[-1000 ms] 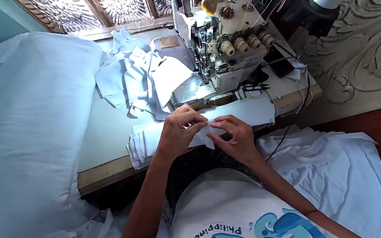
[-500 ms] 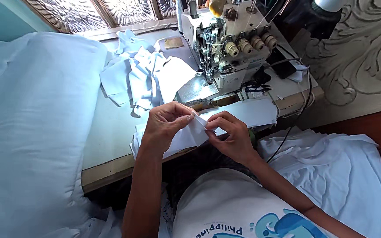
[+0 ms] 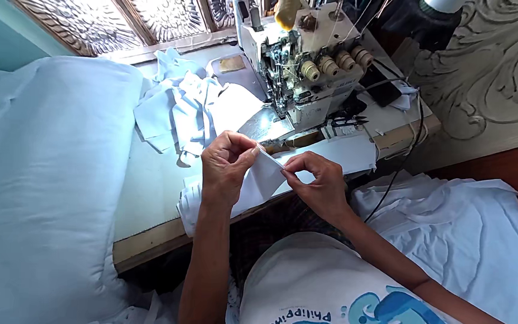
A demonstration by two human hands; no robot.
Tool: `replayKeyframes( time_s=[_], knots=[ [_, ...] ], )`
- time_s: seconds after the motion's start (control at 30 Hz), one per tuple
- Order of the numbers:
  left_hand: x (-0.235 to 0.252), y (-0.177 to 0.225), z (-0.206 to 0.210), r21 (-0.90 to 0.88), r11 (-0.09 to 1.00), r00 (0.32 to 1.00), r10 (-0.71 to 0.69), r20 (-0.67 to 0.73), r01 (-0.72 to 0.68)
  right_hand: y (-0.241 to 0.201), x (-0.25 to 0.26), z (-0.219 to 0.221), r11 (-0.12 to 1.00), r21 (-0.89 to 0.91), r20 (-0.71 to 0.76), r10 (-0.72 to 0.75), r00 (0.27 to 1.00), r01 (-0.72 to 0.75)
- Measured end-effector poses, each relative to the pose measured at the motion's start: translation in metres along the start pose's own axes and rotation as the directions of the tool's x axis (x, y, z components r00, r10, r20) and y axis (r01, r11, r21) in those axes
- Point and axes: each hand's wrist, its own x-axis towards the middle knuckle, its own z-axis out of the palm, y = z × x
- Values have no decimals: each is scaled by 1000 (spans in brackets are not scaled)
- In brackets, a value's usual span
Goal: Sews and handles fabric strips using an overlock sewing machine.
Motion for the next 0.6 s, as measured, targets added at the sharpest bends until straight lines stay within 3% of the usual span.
replayKeyframes(
  time_s=[0.1,0.23,0.43,0.6],
  knots=[
    [20,-1,11,341,937,992,109,-65,-81,3,14,2,997,-83,-5,-11,1000,10],
    [61,-17,19,697,695,963,268,-22,-177,16,33,6,979,-205,-28,-17,999,11],
    [78,-28,33,879,441,980,159,124,-182,34,40,8,972,-228,-34,47,998,-54],
    [45,-24,41,945,251,974,144,176,-208,29,35,4,969,-216,-29,119,992,-123]
  ],
)
